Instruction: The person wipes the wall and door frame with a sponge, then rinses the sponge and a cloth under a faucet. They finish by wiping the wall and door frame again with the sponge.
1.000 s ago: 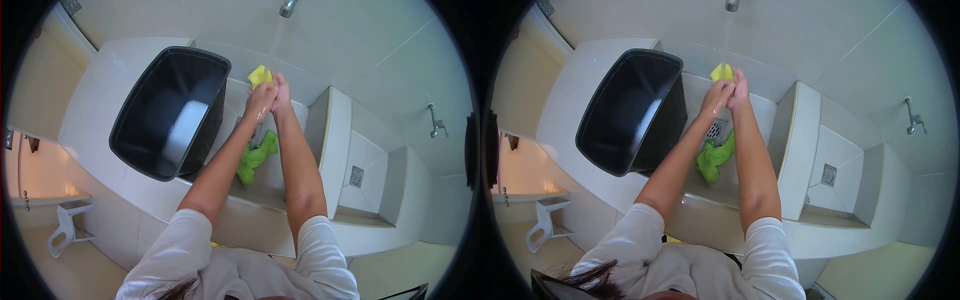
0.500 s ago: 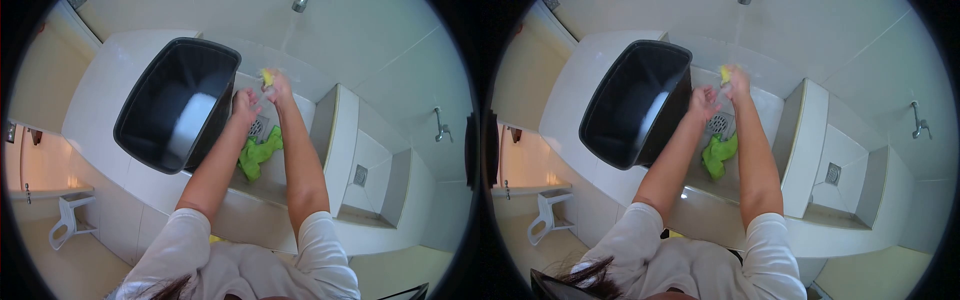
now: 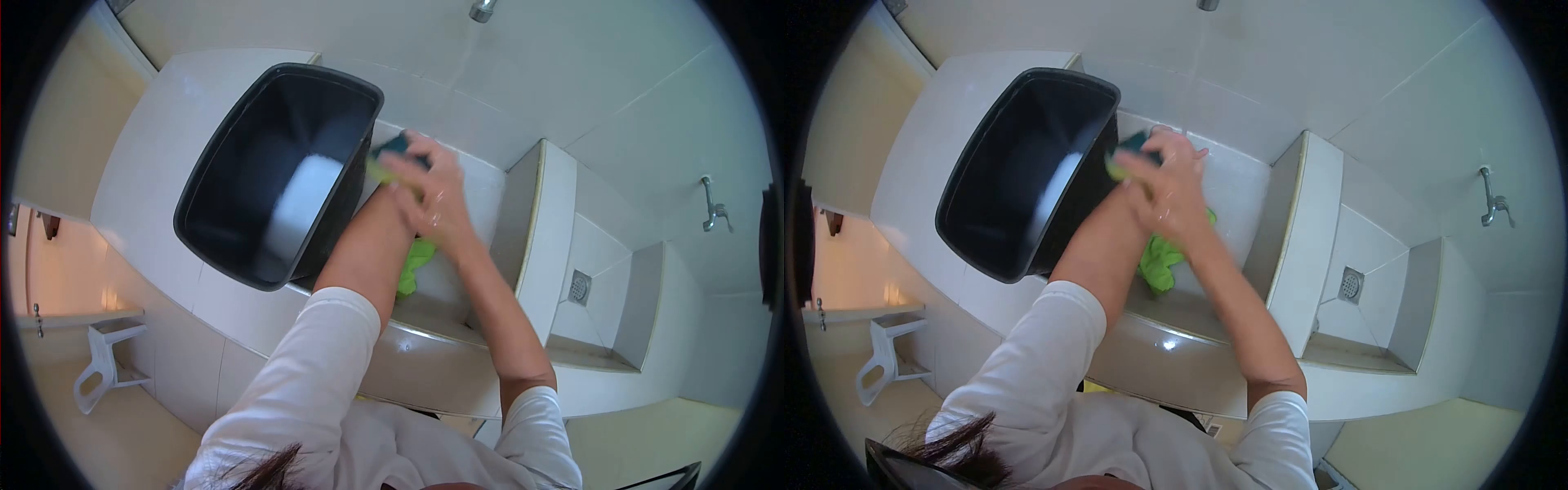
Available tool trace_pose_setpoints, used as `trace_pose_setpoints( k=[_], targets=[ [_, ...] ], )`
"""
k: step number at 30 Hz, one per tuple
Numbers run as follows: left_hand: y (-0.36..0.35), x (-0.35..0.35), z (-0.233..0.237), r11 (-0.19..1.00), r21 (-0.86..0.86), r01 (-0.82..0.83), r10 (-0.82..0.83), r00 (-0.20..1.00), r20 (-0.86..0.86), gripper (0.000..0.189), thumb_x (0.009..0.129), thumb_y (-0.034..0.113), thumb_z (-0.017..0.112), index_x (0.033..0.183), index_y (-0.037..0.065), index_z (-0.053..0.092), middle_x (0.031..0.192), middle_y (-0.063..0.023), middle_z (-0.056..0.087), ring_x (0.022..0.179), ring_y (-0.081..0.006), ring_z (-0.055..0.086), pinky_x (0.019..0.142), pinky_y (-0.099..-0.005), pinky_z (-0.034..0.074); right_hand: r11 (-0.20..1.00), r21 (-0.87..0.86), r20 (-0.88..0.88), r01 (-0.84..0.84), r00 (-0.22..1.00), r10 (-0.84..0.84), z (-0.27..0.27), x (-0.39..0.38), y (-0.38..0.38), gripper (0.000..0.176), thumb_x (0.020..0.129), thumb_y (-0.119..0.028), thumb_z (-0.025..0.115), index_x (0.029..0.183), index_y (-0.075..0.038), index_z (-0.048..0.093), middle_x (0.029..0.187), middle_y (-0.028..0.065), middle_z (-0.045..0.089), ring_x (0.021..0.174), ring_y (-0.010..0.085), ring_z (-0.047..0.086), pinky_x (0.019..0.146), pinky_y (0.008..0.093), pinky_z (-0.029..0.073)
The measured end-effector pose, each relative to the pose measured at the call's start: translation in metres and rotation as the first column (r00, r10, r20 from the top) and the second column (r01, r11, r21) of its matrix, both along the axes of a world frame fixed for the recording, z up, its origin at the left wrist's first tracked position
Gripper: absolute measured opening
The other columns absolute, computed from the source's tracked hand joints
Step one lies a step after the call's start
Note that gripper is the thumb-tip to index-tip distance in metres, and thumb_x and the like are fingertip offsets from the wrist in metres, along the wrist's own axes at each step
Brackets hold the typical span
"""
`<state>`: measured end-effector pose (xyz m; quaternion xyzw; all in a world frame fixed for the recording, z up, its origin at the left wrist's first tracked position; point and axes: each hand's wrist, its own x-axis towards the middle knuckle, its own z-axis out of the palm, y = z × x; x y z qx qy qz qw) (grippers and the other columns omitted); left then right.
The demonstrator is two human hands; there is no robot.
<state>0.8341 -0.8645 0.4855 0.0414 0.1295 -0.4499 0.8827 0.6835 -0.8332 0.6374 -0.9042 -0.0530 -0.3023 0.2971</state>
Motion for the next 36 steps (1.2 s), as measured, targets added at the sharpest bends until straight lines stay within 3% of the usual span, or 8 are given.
trace_pose_setpoints(
  k=[9, 12, 19, 20, 23, 27, 32, 36],
  targets=[
    [-0.005, 0.006, 0.036, 0.990, 0.113, 0.082, -0.090, 0.994, 0.068, 0.044, 0.091, 0.039, 0.031, 0.110, 0.003, 0.046, 0.110, -0.0142, 0.052, 0.099, -0.0308, 0.051, 0.086, -0.0456, 0.042, 0.924, -0.036, -0.374, 0.382, 0.852, -0.367, -0.089, 0.080, -0.102, 0.026, 0.081, -0.033, 0.051, 0.103, -0.027, 0.064, 0.108, 0.0106, 0.051, 0.102, 0.0274, 0.044, 0.086, 0.0498, 0.031],
    [0.010, 0.012, 0.050, 0.980, 0.197, 0.005, -0.025, 0.995, 0.100, 0.052, 0.089, 0.044, 0.033, 0.116, 0.002, 0.048, 0.123, -0.0174, 0.045, 0.112, -0.0339, 0.044, 0.097, -0.0523, 0.030, 0.864, 0.350, -0.481, 0.363, 0.861, -0.167, -0.111, 0.099, -0.102, 0.033, 0.083, -0.036, 0.046, 0.112, -0.025, 0.058, 0.115, 0.0150, 0.049, 0.107, 0.0313, 0.043, 0.093, 0.0475, 0.029],
    [0.036, 0.012, 0.068, 0.911, 0.401, 0.096, -0.194, 0.958, 0.212, 0.036, 0.087, 0.034, 0.045, 0.102, 0.004, 0.055, 0.101, -0.0144, 0.059, 0.099, -0.0318, 0.055, 0.091, -0.0525, 0.037, 0.635, 0.718, 0.250, -0.285, 0.957, 0.147, -0.081, 0.055, -0.077, 0.044, 0.080, -0.017, 0.052, 0.119, 0.002, 0.043, 0.116, 0.0163, 0.048, 0.108, 0.0231, 0.046, 0.092, 0.0302, 0.035],
    [0.033, 0.012, 0.067, 0.899, 0.428, 0.091, -0.176, 0.971, 0.164, 0.031, 0.087, 0.029, 0.045, 0.101, 0.004, 0.055, 0.101, -0.0146, 0.059, 0.093, -0.0307, 0.057, 0.087, -0.0495, 0.041, 0.614, 0.789, -0.004, 0.030, 0.999, -0.044, -0.093, 0.052, -0.091, 0.045, 0.078, -0.015, 0.054, 0.118, 0.001, 0.043, 0.116, 0.0169, 0.048, 0.105, 0.0240, 0.048, 0.088, 0.0319, 0.038],
    [0.023, 0.004, 0.060, 0.876, 0.475, 0.089, -0.141, 0.987, 0.074, 0.028, 0.087, 0.028, 0.046, 0.097, 0.004, 0.055, 0.091, -0.0127, 0.061, 0.081, -0.0282, 0.059, 0.075, -0.0435, 0.048, 0.779, 0.285, -0.713, 0.558, 0.666, -0.217, -0.135, 0.019, -0.102, 0.036, 0.081, -0.027, 0.057, 0.105, -0.003, 0.044, 0.109, 0.0169, 0.048, 0.086, 0.0281, 0.057, 0.063, 0.0347, 0.051],
    [0.004, 0.016, 0.016, 0.977, 0.113, 0.180, -0.183, 0.983, 0.022, 0.026, 0.084, 0.029, 0.051, 0.094, 0.005, 0.054, 0.080, -0.0093, 0.059, 0.068, -0.0244, 0.058, 0.060, -0.0390, 0.049, 0.935, 0.078, -0.997, 0.345, 0.046, 0.067, -0.144, -0.025, -0.015, 0.086, 0.072, -0.034, 0.066, 0.134, -0.002, 0.016, 0.127, 0.0219, 0.041, 0.090, 0.0416, 0.057, 0.064, 0.0497, 0.052],
    [0.025, -0.026, 0.035, 0.657, 0.736, -0.163, -0.003, 0.976, 0.218, 0.028, 0.081, 0.034, 0.056, 0.084, 0.007, 0.056, 0.072, -0.0069, 0.054, 0.058, -0.0220, 0.053, 0.052, -0.0396, 0.047, 0.954, -0.190, -0.801, 0.232, 0.526, -0.287, -0.239, -0.013, -0.043, 0.030, 0.067, -0.001, 0.060, 0.097, -0.001, 0.055, 0.088, 0.0144, 0.062, 0.081, 0.0270, 0.062, 0.066, 0.0350, 0.050],
    [0.081, -0.058, 0.062, -0.085, 0.765, -0.638, -0.797, 0.504, 0.332, 0.037, 0.079, 0.033, 0.058, 0.099, 0.003, 0.053, 0.097, -0.0179, 0.060, 0.090, -0.0359, 0.058, 0.076, -0.0431, 0.044, 0.764, 0.479, -0.655, 0.433, 0.755, -0.017, -0.182, 0.027, -0.087, 0.027, 0.068, 0.007, 0.053, 0.093, -0.003, 0.056, 0.084, 0.0105, 0.060, 0.076, 0.0242, 0.061, 0.066, 0.0335, 0.050]
  ],
)
